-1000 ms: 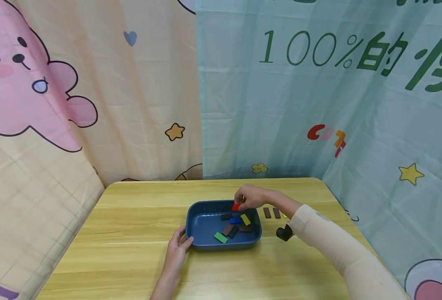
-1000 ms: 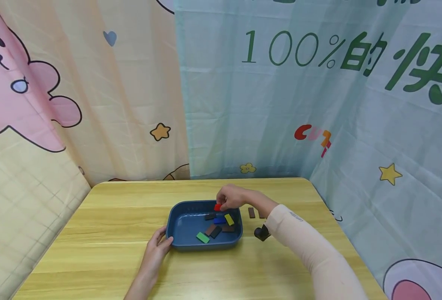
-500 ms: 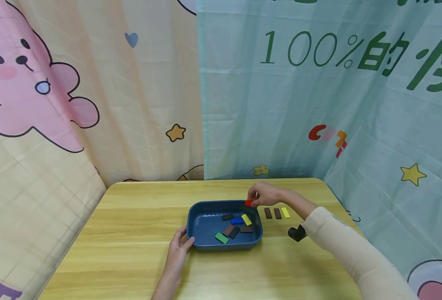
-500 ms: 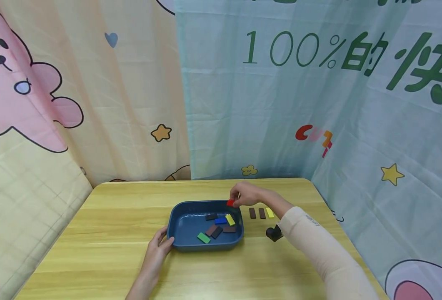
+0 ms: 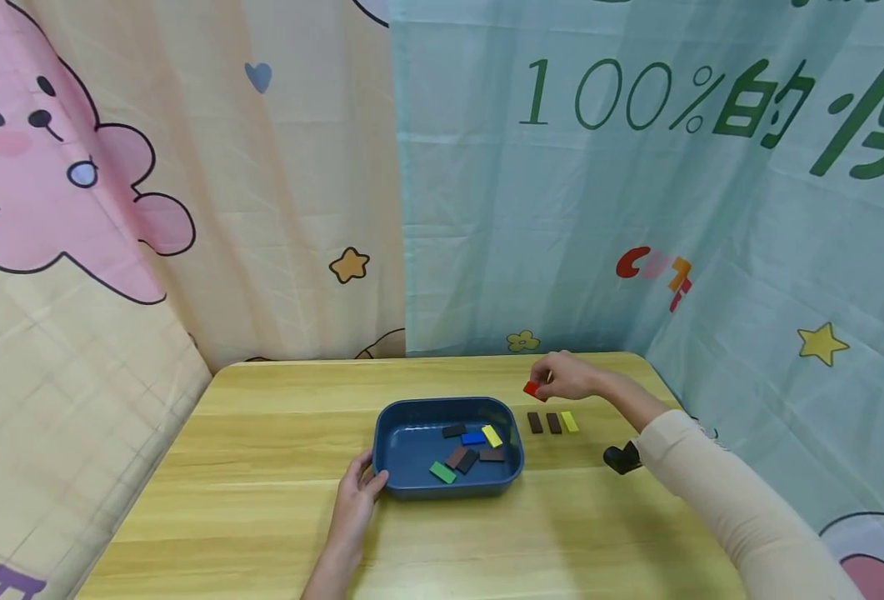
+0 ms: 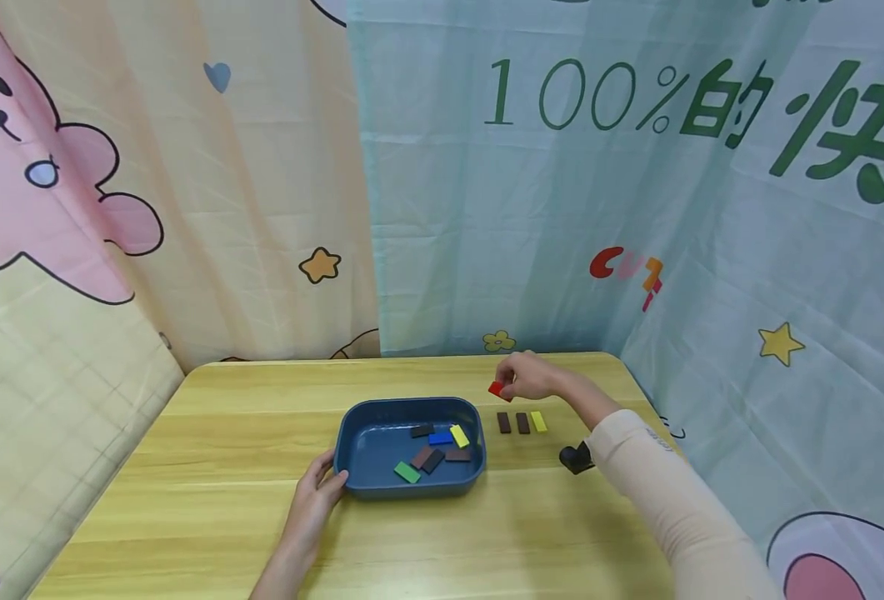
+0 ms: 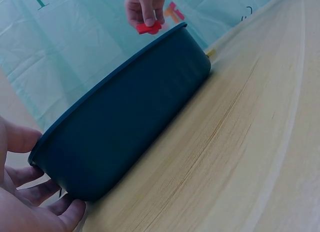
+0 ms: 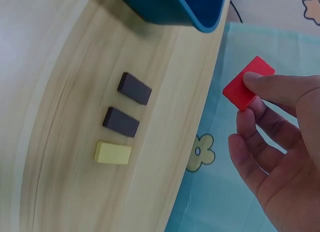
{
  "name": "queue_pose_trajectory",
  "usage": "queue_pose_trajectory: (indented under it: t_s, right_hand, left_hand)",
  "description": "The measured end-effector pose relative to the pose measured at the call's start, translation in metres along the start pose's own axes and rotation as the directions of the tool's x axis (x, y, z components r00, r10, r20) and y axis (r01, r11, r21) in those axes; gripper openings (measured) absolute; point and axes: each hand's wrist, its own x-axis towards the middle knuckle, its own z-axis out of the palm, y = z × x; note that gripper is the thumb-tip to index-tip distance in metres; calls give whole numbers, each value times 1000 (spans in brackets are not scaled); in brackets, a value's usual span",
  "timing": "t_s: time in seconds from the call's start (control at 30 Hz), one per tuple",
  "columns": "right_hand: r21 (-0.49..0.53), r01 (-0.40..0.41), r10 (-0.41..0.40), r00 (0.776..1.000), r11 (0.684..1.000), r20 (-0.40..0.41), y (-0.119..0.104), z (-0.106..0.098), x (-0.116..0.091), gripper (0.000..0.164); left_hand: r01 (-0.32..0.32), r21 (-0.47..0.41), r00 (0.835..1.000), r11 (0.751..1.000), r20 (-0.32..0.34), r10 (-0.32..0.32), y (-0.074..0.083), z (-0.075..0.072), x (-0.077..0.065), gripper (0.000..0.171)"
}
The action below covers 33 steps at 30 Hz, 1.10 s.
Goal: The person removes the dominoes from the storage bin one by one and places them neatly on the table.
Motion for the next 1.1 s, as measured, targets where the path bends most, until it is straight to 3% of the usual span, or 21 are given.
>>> queue_pose_trajectory:
  t_s: [0.3, 0.57, 0.9, 1.1]
  right_hand:
    - [59, -50, 54, 997, 997, -55, 22, -11, -16, 7]
    - [114, -142, 152, 985, 983, -87, 41, -12, -27, 4]
    - [318, -223, 257, 964, 921, -68, 58, -3, -44, 9]
    - [368, -249, 296, 952, 896, -76, 68, 4, -52, 10]
  left_hand:
    - [-4, 5, 1000, 1000, 2, 4, 0, 0, 2, 49]
    - [-1, 0, 1000, 1000, 10, 1, 2, -1, 3, 49]
    - [-23, 2, 1000, 1000, 4, 23, -1, -1, -2, 48]
    - [-30, 2, 1000, 1000, 1, 30, -2, -1, -1, 47]
